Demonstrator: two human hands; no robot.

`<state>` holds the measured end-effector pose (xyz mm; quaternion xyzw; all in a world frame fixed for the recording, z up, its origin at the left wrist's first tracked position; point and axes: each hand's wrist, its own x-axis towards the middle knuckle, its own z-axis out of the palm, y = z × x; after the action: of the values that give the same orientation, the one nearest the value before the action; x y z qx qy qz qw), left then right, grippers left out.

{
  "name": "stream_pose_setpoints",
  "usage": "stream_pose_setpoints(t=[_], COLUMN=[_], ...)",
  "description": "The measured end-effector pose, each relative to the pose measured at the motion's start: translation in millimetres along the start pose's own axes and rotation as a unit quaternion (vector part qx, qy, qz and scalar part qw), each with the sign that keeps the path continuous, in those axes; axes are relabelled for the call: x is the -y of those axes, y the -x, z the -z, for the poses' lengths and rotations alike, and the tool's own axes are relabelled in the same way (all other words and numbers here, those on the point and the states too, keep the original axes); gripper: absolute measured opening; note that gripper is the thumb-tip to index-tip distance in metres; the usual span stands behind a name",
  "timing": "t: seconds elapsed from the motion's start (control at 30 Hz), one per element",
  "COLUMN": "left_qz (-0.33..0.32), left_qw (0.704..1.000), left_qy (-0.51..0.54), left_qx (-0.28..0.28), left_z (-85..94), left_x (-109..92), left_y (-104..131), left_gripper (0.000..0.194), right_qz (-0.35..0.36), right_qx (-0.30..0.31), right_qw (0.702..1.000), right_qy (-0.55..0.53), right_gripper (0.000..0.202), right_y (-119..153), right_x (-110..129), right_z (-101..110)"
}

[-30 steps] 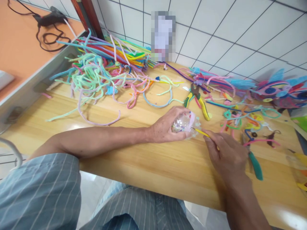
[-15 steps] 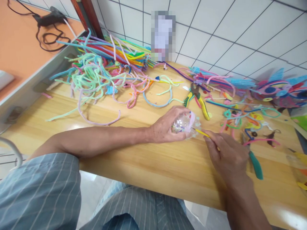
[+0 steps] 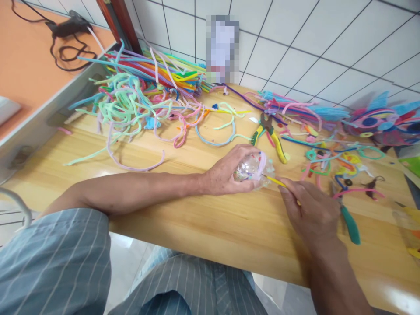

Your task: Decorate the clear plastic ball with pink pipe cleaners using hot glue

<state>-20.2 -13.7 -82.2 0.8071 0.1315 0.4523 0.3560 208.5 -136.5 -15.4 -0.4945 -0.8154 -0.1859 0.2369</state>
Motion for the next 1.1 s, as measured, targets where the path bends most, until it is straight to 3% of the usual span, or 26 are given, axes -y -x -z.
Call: stream_pose_setpoints(t=[0.73, 1.1], left_qz=[0.028, 0.012], left_qw=[1.0, 1.0], left_qy=[0.008, 0.013], left_qx=[0.004, 0.002], left_z=[0.3, 0.4], left_x=[0.4, -2.0], left_y=[-0.6, -1.5], left_gripper=[0.069, 0.067], right_qz=[-0.001, -0.002], right_qx=[-0.013, -0.01], right_qw=[1.0, 1.0], right_qy=[0.005, 0.008], right_gripper=[0.031, 0.035], right_y=[-0.5, -0.7], right_x=[-1.8, -1.4], right_z=[-0.1, -2.0])
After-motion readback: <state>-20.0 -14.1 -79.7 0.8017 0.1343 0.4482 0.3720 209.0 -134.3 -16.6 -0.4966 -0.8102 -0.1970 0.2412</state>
